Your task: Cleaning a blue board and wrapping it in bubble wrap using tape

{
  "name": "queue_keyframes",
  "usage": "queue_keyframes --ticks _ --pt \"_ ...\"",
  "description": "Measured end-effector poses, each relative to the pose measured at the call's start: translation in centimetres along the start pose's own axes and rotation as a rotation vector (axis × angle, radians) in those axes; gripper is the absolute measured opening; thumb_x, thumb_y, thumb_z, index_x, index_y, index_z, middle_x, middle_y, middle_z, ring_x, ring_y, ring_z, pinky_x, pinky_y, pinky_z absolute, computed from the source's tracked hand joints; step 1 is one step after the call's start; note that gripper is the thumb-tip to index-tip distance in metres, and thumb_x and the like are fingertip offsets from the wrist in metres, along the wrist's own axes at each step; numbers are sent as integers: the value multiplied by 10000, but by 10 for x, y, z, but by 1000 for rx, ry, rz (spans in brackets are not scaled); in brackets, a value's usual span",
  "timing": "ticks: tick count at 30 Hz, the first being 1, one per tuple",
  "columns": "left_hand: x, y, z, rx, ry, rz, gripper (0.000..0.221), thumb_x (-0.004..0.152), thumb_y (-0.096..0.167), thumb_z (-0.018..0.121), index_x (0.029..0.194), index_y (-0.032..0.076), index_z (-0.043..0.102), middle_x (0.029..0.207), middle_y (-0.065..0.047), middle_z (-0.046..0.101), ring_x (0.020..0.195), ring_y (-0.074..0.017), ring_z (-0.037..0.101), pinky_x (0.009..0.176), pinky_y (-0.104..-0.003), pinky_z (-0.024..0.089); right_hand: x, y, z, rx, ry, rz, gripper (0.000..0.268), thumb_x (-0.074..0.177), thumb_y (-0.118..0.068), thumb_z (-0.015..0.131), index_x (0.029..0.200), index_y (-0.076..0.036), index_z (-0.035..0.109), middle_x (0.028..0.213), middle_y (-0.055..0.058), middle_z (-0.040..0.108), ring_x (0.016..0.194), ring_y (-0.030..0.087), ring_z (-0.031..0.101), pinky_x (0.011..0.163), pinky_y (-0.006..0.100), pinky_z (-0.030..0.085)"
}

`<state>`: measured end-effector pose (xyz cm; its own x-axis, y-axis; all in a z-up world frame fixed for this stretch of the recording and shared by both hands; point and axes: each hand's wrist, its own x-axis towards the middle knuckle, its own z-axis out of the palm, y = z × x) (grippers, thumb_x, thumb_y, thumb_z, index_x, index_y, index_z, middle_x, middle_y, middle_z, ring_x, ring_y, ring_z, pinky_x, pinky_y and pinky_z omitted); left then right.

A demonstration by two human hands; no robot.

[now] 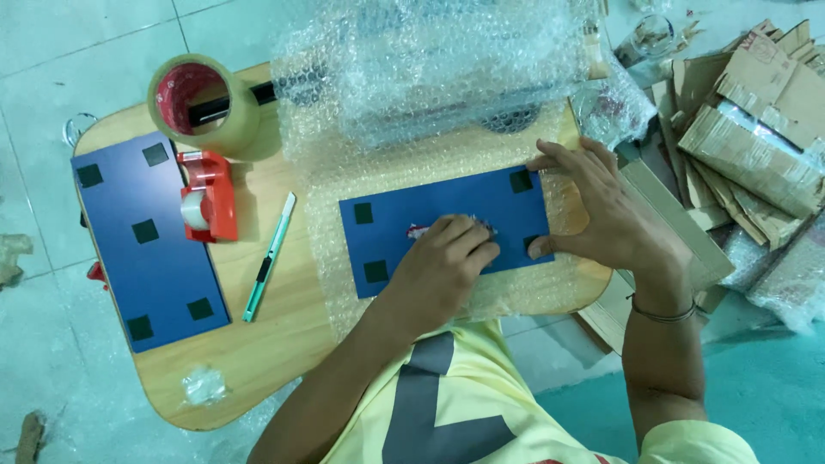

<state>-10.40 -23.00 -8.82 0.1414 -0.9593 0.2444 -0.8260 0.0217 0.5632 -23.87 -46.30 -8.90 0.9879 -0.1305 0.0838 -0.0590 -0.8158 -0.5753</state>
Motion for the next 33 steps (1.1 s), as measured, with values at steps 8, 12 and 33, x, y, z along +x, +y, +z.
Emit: queue_keyframes --ticks 8,12,33 --pt "-10 3 -12 11 -93 4 267 819 -12 661 1075 10 736 1180 -141 730 1197 -284 613 1175 -463 355 -2 5 4 -18 -59 162 1194 483 -430 983 1520 -134 469 1399 72 614 1453 376 392 1285 567 178" --pt "-15 6 -26 -48 -118 14 265 797 -32 616 1038 16 715 1140 -115 713 1159 -270 597 1155 -444 350 -1 7 5 -31 -94 183 1208 477 -423 1001 1527 -153 467 1413 76 580 1466 423 320 1258 609 209" --pt "-9 -12 -56 -12 -224 -109 321 792 -30 696 1095 57 757 1155 -77 734 1103 -249 598 997 -408 470 -3 -8 2 -198 -129 349 1138 518 -564 977 1486 -163 531 1652 114 296 1499 404 213 1233 618 171"
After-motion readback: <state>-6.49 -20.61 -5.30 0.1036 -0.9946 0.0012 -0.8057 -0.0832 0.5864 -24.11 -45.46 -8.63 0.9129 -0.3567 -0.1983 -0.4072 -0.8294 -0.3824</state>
